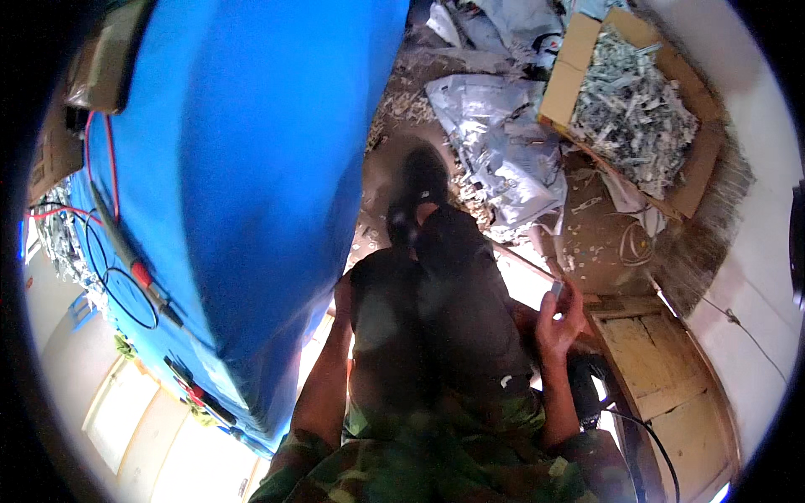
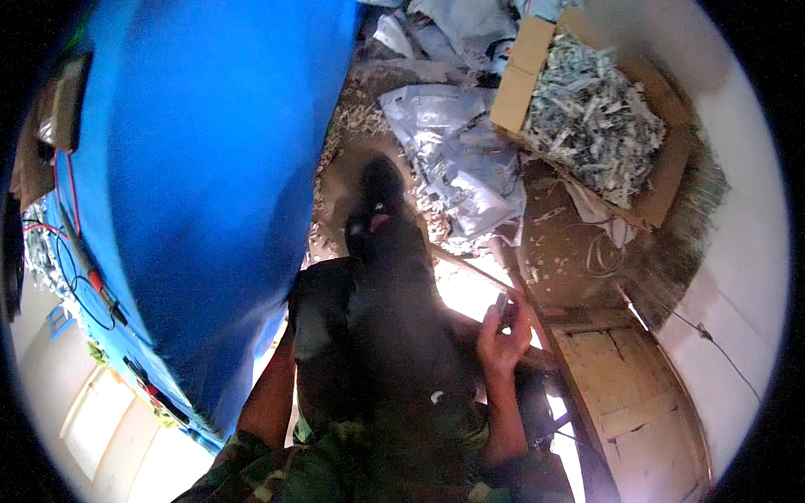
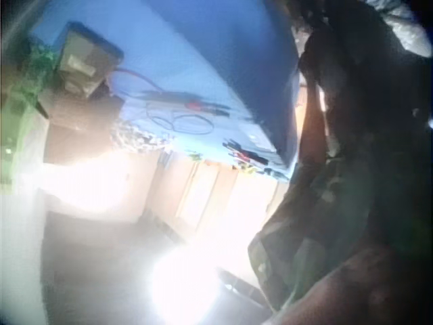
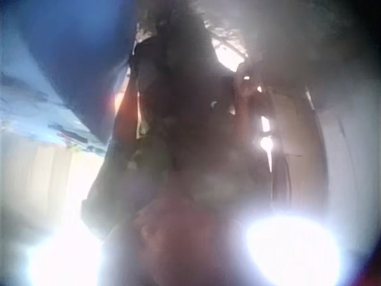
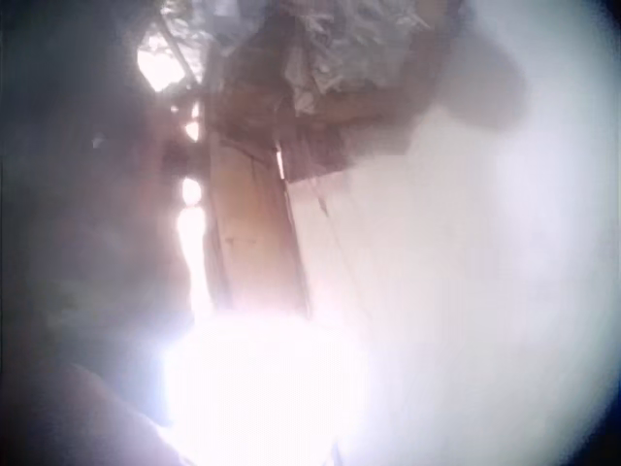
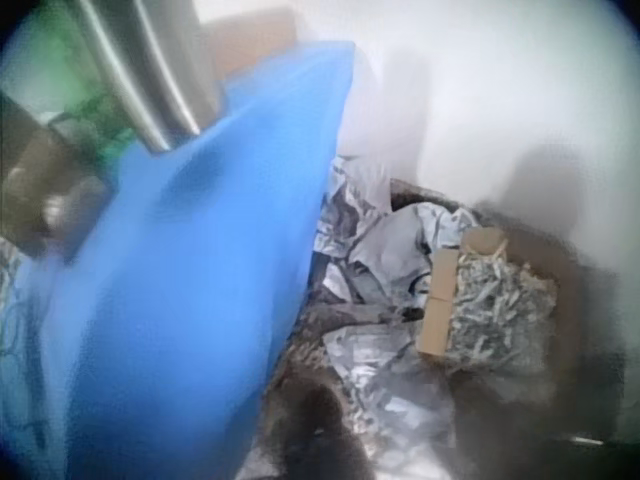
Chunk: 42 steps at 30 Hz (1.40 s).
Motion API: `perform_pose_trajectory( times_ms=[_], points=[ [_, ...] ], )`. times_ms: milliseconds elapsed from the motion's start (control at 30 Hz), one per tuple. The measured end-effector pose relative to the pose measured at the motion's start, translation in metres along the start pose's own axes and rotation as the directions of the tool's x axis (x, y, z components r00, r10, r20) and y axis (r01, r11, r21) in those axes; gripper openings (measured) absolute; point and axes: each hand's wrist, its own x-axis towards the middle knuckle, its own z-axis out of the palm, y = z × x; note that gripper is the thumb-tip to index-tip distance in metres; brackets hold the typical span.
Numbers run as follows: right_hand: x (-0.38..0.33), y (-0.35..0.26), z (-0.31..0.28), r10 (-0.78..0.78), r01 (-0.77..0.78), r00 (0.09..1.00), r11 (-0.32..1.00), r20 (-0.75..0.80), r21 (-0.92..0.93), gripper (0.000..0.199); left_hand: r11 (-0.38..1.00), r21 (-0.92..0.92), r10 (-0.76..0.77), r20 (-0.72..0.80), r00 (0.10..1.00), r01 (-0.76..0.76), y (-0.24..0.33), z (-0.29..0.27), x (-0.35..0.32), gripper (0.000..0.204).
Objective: The person cleans a small metal component with a cloth and then uses a screwdriver and pliers to assemble and tighten screws on a metal part while sitting at a table.
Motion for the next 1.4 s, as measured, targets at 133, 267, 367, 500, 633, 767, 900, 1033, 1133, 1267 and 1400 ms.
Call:
perform_pose_trajectory(
  times_ms=[133,267,367,500,633,767,900,1033,1133,1267,1400],
  points=[
    [0.004,-0.015,0.001,0.065,-0.065,0.995,0.998,0.076,-0.004,0.04,0.979,-0.092,0.179,-0.015,0.984,-0.18,-0.078,0.002,0.015,0.028],
    [0.003,-0.014,0.0,0.049,-0.047,0.997,0.999,0.065,-0.02,0.04,0.981,0.192,-0.012,-0.018,1.0,0.016,-0.063,0.024,0.033,0.03],
    [0.001,-0.015,-0.001,0.145,-0.145,0.988,0.989,0.053,-0.009,0.042,0.936,0.332,-0.119,-0.021,0.993,0.119,-0.02,0.027,0.056,0.028],
    [-0.003,-0.006,-0.012,0.059,-0.038,0.988,0.989,0.145,-0.144,0.043,0.902,0.135,-0.399,-0.101,0.911,0.41,-0.034,0.03,0.075,0.032],
    [0.003,-0.012,-0.013,0.149,-0.132,0.976,0.985,0.161,-0.113,0.044,0.888,0.195,-0.359,-0.272,0.893,0.416,-0.121,0.011,0.096,0.047],
    [-0.011,-0.007,-0.019,0.204,-0.176,0.973,0.959,0.112,-0.22,0.046,0.839,0.042,-0.529,-0.173,0.831,0.543,-0.062,0.032,0.133,0.058],
    [-0.008,-0.011,-0.018,0.283,-0.248,0.948,0.944,0.146,-0.218,0.049,0.878,0.034,-0.466,-0.16,0.87,0.477,-0.091,0.019,0.152,0.066],
    [-0.011,-0.018,-0.021,0.307,-0.243,0.941,0.907,0.145,-0.345,0.047,0.804,0.117,-0.58,-0.061,0.812,0.583,-0.091,0.046,0.175,0.07],
    [-0.004,-0.008,-0.03,0.303,-0.214,0.925,0.914,0.228,-0.346,0.046,0.595,0.732,-0.299,-0.181,0.937,0.332,-0.18,-0.004,0.183,0.064],
    [-0.006,-0.015,-0.033,0.316,-0.177,0.904,0.89,0.287,-0.421,0.045,0.517,0.802,-0.161,-0.253,0.954,0.3,-0.121,0.022,0.186,0.039],
    [0.001,-0.022,-0.02,0.16,-0.034,0.954,0.898,0.254,-0.438,0.042,0.572,0.815,0.016,-0.12,0.993,0.089,0.005,0.061,0.19,0.027]
  ],
)
